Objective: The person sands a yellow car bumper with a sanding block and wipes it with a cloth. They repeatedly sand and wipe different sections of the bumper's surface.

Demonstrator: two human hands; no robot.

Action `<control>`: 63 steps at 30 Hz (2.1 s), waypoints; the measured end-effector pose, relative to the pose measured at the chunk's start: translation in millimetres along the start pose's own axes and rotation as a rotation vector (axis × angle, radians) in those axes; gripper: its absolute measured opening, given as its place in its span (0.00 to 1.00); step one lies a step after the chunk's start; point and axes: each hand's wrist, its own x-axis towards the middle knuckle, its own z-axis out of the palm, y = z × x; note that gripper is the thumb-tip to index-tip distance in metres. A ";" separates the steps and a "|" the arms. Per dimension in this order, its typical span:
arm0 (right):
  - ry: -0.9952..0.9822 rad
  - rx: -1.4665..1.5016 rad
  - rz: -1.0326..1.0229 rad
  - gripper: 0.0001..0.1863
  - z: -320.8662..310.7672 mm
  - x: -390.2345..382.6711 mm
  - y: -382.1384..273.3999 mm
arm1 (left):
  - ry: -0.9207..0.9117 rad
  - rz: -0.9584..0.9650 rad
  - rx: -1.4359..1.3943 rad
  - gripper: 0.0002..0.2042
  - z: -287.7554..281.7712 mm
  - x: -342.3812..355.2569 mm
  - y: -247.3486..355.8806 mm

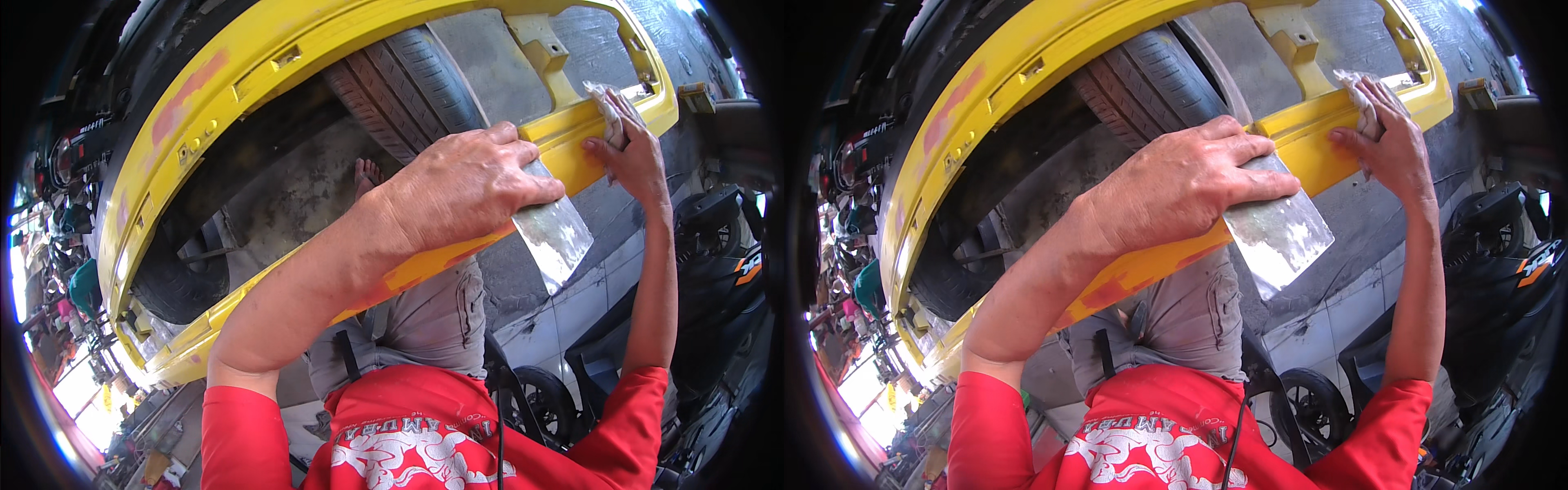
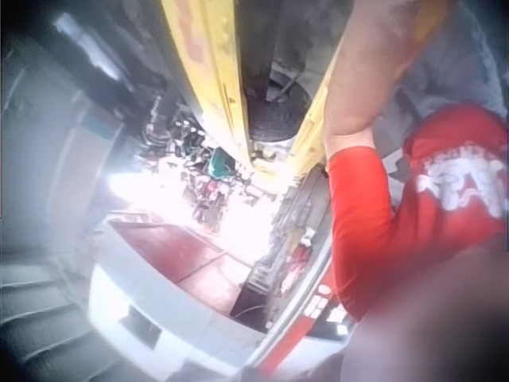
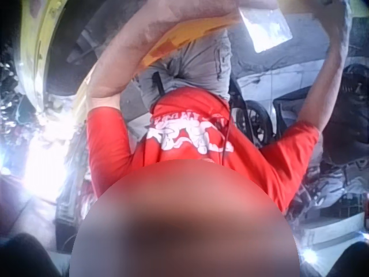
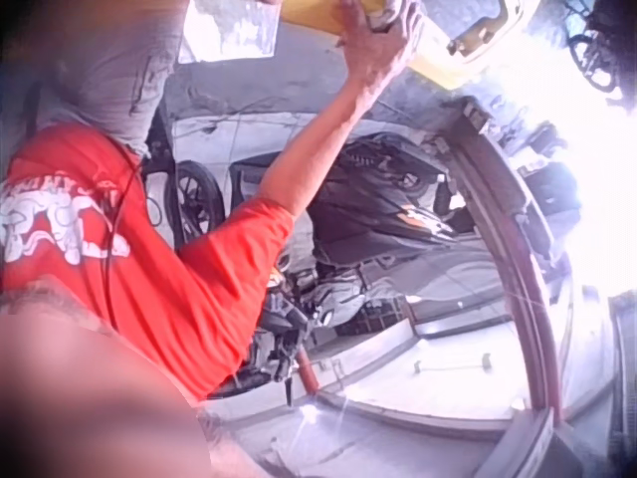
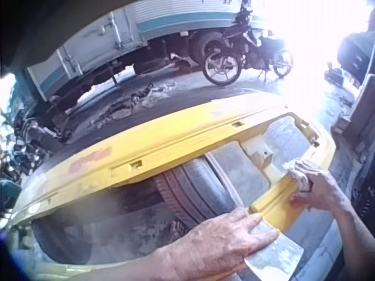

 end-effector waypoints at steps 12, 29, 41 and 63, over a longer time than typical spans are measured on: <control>0.090 0.031 -0.116 0.31 4.5 5.4 40.6 | 0.004 -0.017 0.016 0.27 -3.6 -24.3 7.4; 0.179 -0.054 0.183 0.28 -18.8 39.1 120.0 | -0.065 0.052 -0.023 0.26 11.1 46.2 -7.4; 0.218 -0.057 0.137 0.27 -19.8 42.5 116.8 | -0.056 0.051 0.049 0.23 45.8 122.3 -14.2; 0.308 -0.110 0.054 0.27 -9.1 37.6 116.1 | -0.167 0.063 0.114 0.25 2.9 57.5 -0.9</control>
